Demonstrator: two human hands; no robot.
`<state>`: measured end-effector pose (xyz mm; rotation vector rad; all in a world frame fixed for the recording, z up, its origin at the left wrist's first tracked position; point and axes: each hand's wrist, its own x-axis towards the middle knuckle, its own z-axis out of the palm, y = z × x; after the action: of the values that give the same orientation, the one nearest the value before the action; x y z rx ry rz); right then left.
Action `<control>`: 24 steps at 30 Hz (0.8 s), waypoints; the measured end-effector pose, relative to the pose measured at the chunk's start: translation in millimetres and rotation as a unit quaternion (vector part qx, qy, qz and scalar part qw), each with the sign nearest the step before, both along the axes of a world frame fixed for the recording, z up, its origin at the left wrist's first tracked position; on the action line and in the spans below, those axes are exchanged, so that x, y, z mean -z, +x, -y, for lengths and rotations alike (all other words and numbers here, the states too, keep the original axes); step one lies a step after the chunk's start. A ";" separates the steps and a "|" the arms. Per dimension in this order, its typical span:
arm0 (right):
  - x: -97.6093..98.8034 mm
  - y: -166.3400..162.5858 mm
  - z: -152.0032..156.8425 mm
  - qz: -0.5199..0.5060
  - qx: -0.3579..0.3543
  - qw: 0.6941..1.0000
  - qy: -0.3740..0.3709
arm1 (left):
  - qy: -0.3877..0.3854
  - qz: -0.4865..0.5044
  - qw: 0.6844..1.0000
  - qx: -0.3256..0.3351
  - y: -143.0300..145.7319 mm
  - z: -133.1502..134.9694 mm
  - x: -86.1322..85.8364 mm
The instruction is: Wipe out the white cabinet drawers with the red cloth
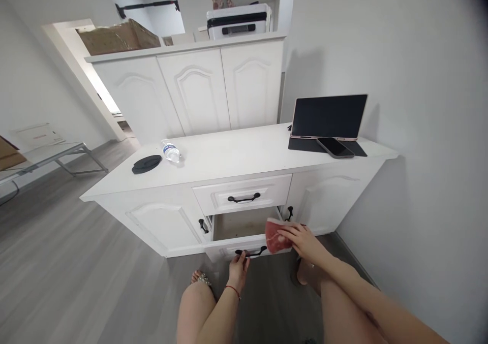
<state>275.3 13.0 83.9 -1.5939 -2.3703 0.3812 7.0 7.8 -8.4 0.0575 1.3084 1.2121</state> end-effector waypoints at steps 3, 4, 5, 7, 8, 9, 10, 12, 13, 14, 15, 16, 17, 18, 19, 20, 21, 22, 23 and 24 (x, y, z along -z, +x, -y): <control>26.0 -8.0 -1.9 0.042 0.019 0.999 0.021 | -0.002 0.011 0.999 -0.033 6.4 -0.4 -1.8; 30.0 -12.3 -3.2 0.052 0.023 0.998 0.032 | -0.006 0.016 0.999 -0.041 7.9 -0.4 -2.8; 32.1 -17.3 -4.6 0.061 0.023 0.997 0.041 | -0.010 0.022 0.999 -0.046 9.0 -0.3 -3.9; 32.8 -29.0 -7.6 0.072 0.019 0.995 0.060 | -0.018 0.028 0.998 -0.045 9.7 0.4 -7.0; 32.4 -35.6 -9.1 0.076 0.013 0.995 0.069 | -0.021 0.031 0.998 -0.043 9.5 1.0 -8.7; 32.0 -42.8 -10.6 0.081 0.007 0.994 0.078 | -0.025 0.035 0.998 -0.041 8.9 1.8 -10.6; 31.8 -50.7 -12.0 0.088 0.002 0.992 0.087 | -0.030 0.041 0.998 -0.038 8.0 2.8 -12.4; 32.9 -68.4 -14.4 0.107 -0.006 0.990 0.093 | -0.041 0.054 0.997 -0.032 5.5 4.9 -16.0; 34.0 -78.3 -15.4 0.115 -0.011 0.989 0.089 | -0.046 0.060 0.997 -0.030 4.0 6.0 -17.7; 35.4 -89.0 -16.3 0.121 -0.019 0.989 0.084 | -0.050 0.063 0.996 -0.029 2.3 7.0 -19.3; 36.9 -100.4 -17.0 0.122 -0.028 0.989 0.082 | -0.051 0.064 0.996 -0.028 0.5 8.0 -20.8; 38.4 -112.5 -17.6 0.120 -0.040 0.988 0.084 | -0.051 0.065 0.996 -0.030 -1.6 8.9 -22.4; 39.9 -125.2 -18.0 0.116 -0.052 0.988 0.090 | -0.049 0.065 0.996 -0.032 -3.9 9.8 -23.8; 41.4 -138.3 -18.4 0.111 -0.061 0.987 0.098 | -0.048 0.064 0.996 -0.034 -6.4 10.8 -25.2; 42.6 -151.7 -18.7 0.104 -0.068 0.987 0.107 | -0.044 0.064 0.996 -0.038 -9.2 11.7 -26.3; 43.8 -164.9 -19.1 0.096 -0.073 0.986 0.114 | -0.040 0.064 0.996 -0.044 -12.3 12.8 -27.1; 45.0 -177.7 -19.6 0.086 -0.080 0.986 0.119 | -0.034 0.065 0.996 -0.053 -15.6 14.0 -27.5; 46.1 -189.7 -20.3 0.075 -0.088 0.985 0.125 | -0.030 0.065 0.995 -0.063 -19.3 15.3 -27.5; 47.4 -200.6 -21.1 0.062 -0.102 0.984 0.130 | -0.028 0.064 0.995 -0.075 -23.2 16.7 -27.1; 48.8 -210.3 -22.1 0.050 -0.121 0.982 0.134 | -0.030 0.062 0.994 -0.087 -27.4 18.3 -26.4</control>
<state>65.0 35.1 35.1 -1.2370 -2.5698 0.0223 -20.4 -10.5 18.0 -0.1760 1.2597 1.3019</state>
